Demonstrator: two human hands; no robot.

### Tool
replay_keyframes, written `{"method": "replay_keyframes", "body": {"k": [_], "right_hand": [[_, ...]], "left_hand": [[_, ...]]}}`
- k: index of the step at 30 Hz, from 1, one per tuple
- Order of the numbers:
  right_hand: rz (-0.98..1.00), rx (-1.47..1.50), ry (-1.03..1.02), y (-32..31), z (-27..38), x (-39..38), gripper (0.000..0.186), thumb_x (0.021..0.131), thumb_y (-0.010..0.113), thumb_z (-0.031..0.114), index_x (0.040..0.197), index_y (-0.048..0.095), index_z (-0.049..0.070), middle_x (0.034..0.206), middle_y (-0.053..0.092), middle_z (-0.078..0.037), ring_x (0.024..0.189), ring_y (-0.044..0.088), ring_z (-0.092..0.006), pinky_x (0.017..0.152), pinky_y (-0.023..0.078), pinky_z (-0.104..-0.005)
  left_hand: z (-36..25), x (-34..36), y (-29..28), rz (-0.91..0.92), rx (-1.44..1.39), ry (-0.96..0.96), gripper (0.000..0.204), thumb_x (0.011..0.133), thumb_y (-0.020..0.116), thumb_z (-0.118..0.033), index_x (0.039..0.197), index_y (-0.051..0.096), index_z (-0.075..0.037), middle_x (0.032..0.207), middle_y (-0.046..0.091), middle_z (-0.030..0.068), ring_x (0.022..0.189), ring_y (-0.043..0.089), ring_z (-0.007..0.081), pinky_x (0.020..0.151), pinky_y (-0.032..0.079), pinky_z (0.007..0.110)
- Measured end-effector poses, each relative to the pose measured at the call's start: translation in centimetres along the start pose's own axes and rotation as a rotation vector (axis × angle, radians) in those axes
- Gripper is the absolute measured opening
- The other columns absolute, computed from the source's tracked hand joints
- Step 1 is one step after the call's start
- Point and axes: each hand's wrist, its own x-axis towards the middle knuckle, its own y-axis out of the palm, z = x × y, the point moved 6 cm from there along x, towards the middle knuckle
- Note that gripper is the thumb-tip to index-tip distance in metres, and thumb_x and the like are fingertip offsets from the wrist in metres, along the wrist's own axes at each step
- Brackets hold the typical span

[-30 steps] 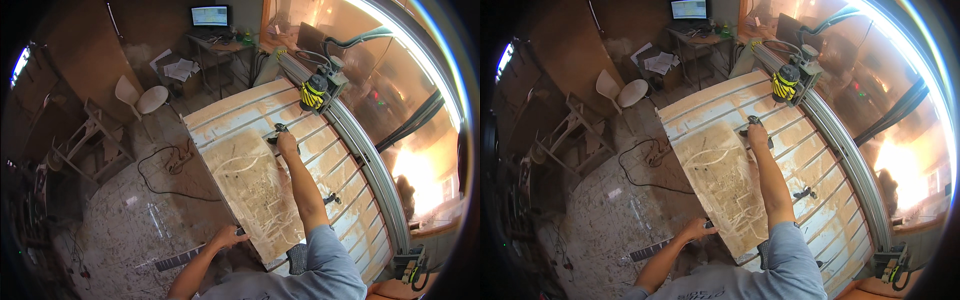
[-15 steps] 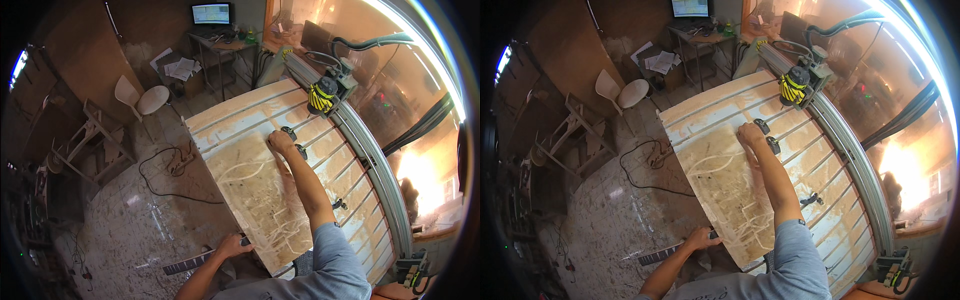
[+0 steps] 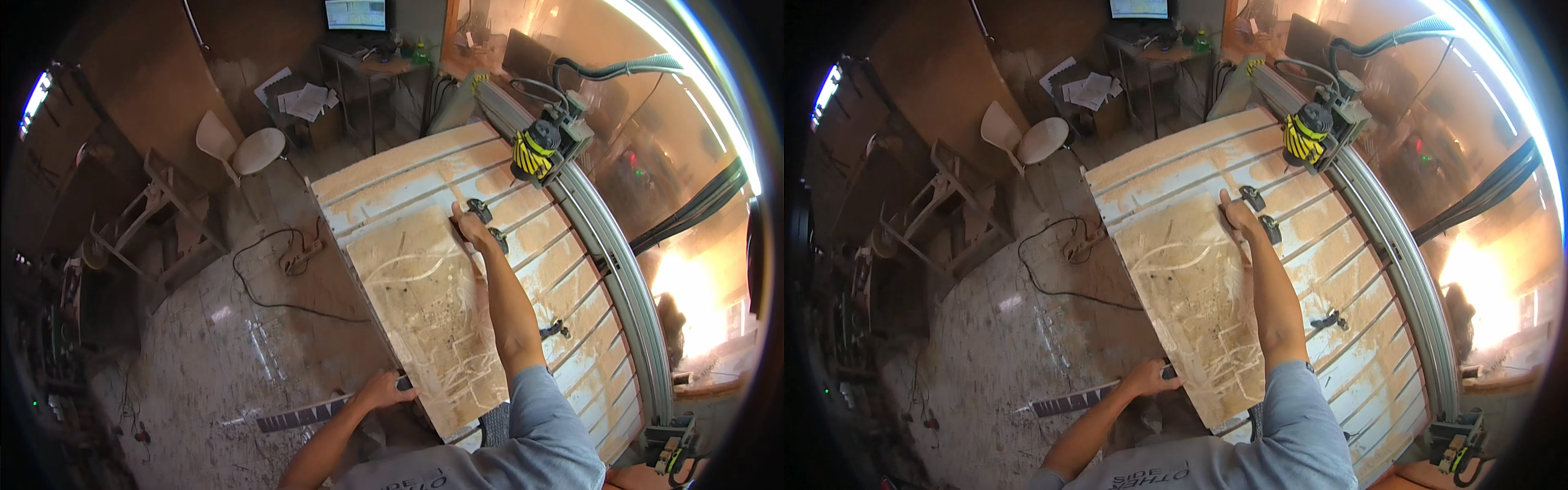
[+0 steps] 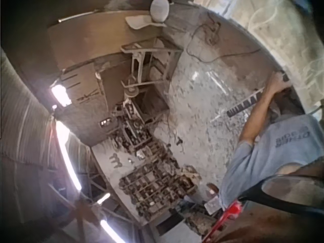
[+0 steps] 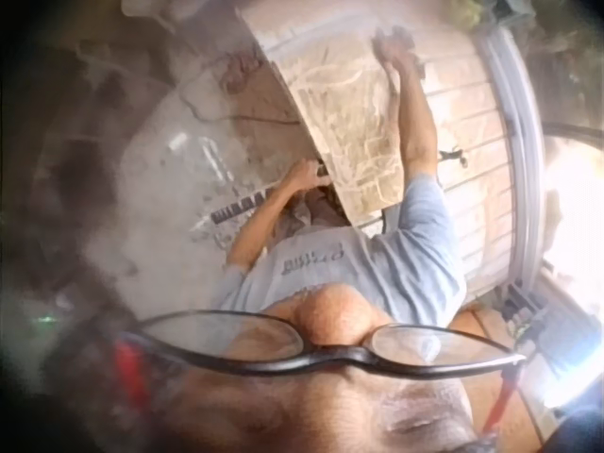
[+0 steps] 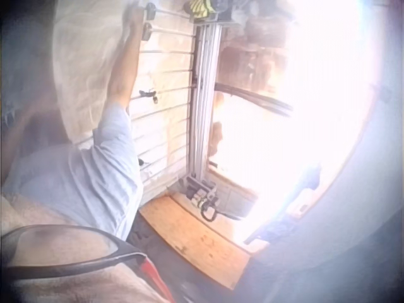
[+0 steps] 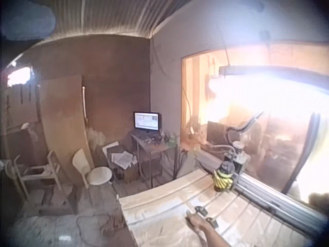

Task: The person marks a wooden guitar neck blank with a ruler and pen, carries it across a workshop, and uses a handheld power drill to secure a workpiece to a CNC machine bed.

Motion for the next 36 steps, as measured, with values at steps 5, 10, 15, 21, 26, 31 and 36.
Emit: {"method": "replay_keyframes", "body": {"k": [5,10,15,21,26,31,36], "right_hand": [[-0.154,-0.035,-0.13,-4.7,-0.9,-1.8,0.084,0.1,0.038,0.074,0.096,0.076,-0.001,0.091,0.075,-0.023,0.093,0.072,-0.0334,0.084,0.054,-0.0425],[-0.202,-0.105,-0.288,-7.8,4.6,-14.3,0.054,0.097,0.064,0.049,0.11,0.073,-0.002,0.096,0.074,-0.024,0.095,0.071,-0.0412,0.083,0.054,-0.0463],[-0.069,-0.355,-0.417,-4.3,6.4,-32.4,0.056,0.097,0.065,0.047,0.135,0.063,0.006,0.138,0.057,-0.027,0.13,0.053,-0.0436,0.104,0.047,-0.0513],[0.05,-0.711,-0.576,4.3,3.2,-43.2,0.07,0.096,0.056,0.062,0.155,0.048,0.024,0.166,0.027,-0.023,0.152,0.018,-0.0522,0.122,0.016,-0.0643],[0.073,-0.753,-0.568,5.3,3.3,-42.9,0.079,0.091,0.057,0.067,0.158,0.042,0.028,0.169,0.02,-0.022,0.153,0.011,-0.0535,0.122,0.011,-0.0663],[0.138,-0.789,-0.548,5.3,2.9,-43.3,0.093,0.084,0.06,0.074,0.161,0.037,0.027,0.169,0.016,-0.023,0.152,0.01,-0.0572,0.12,0.009,-0.0689],[0.142,-0.808,-0.546,5.9,2.4,-43.1,0.095,0.082,0.062,0.072,0.161,0.037,0.026,0.171,0.013,-0.022,0.154,0.005,-0.0549,0.12,0.007,-0.0692]], "left_hand": [[-1.5,0.6,-0.6,0.065,-0.071,0.025,0.074,0.08,0.077,-0.055,0.132,0.067,-0.004,0.122,0.07,0.0257,0.114,0.068,0.0383,0.101,0.05,0.043],[-0.8,0.1,-0.6,0.008,-0.283,-0.121,0.062,0.079,0.082,-0.054,0.096,0.074,0.005,0.06,0.063,0.0101,0.048,0.061,0.018,0.046,0.048,0.034],[0.6,1.7,-0.8,-0.018,-0.052,-0.116,0.078,0.072,0.082,-0.067,0.068,0.068,0.01,0.064,0.066,0.0198,0.06,0.068,0.0287,0.063,0.054,0.045],[0.1,1.9,-0.9,-0.033,-0.017,-0.08,0.088,0.066,0.081,-0.073,0.079,0.07,0.013,0.072,0.068,0.0248,0.071,0.07,0.0318,0.065,0.052,0.046],[3.4,3.4,0.5,-0.058,-0.067,0.02,0.09,0.066,0.079,-0.076,0.082,0.072,0.013,0.073,0.069,0.0243,0.073,0.071,0.032,0.067,0.053,0.046],[1.3,2.4,-0.3,0.007,0.085,0.071,0.077,0.066,0.086,-0.06,0.092,0.072,0.011,0.081,0.073,0.0221,0.078,0.073,0.0315,0.073,0.056,0.044],[1.3,2.2,-0.3,0.179,-0.052,-0.014,0.055,0.065,0.092,-0.035,0.095,0.072,0.006,0.083,0.074,0.0167,0.076,0.072,0.0247,0.068,0.055,0.039]]}}
